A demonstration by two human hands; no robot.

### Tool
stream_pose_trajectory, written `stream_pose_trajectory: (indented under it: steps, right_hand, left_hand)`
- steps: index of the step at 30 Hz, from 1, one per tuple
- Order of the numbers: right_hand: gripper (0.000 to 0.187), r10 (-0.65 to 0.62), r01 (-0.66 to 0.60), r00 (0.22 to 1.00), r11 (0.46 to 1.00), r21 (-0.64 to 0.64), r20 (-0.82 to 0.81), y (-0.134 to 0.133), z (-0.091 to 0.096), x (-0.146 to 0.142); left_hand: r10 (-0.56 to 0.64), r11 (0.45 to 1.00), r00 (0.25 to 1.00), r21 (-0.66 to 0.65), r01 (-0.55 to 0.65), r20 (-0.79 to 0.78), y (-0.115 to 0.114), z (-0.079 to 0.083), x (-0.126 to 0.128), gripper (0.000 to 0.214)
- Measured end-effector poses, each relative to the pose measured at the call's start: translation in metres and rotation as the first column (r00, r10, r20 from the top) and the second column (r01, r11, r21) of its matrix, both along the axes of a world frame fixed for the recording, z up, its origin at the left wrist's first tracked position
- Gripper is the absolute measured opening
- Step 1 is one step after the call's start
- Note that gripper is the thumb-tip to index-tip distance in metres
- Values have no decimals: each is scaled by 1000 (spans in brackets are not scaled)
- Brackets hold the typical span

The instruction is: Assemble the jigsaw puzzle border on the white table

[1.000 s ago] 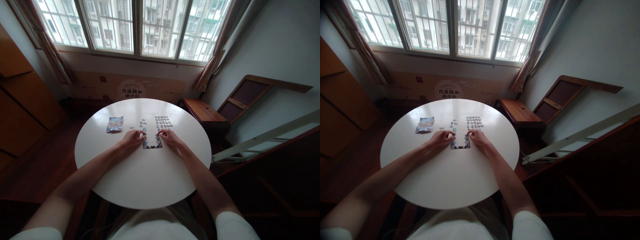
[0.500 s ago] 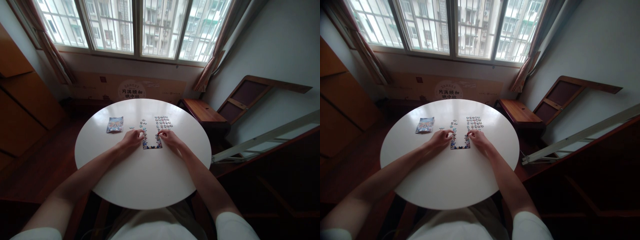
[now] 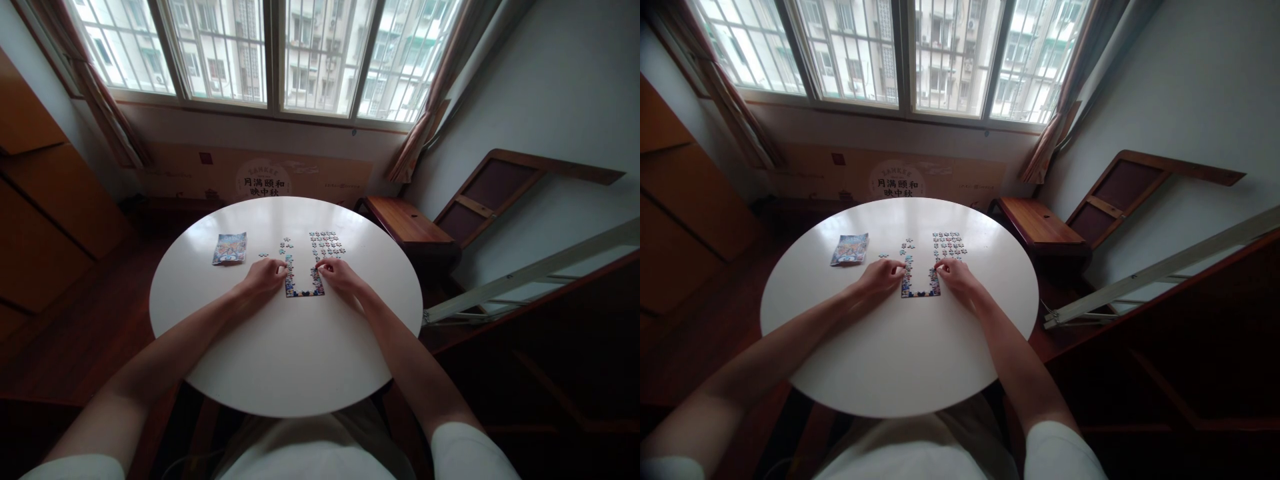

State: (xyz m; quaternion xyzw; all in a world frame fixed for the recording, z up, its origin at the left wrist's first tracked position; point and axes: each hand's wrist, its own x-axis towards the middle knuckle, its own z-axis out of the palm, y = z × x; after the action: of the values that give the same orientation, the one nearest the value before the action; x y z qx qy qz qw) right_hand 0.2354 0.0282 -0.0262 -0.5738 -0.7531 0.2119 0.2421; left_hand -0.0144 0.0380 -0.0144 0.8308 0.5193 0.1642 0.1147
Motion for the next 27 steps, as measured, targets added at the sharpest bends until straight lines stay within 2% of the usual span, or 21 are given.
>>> stream_pose_trajectory:
  steps: [9,27]
  right_hand:
    - [24,-2,2,1000,1000,5,7,-3,5,-1]
    - [25,4,-4,1000,1000,10,7,0,-1,0]
  left_hand:
    - [3,1000,1000,-11,-2,14,2,-2,-1,37]
    - [7,1000,1000,-19,-7,16,1,-1,0,37]
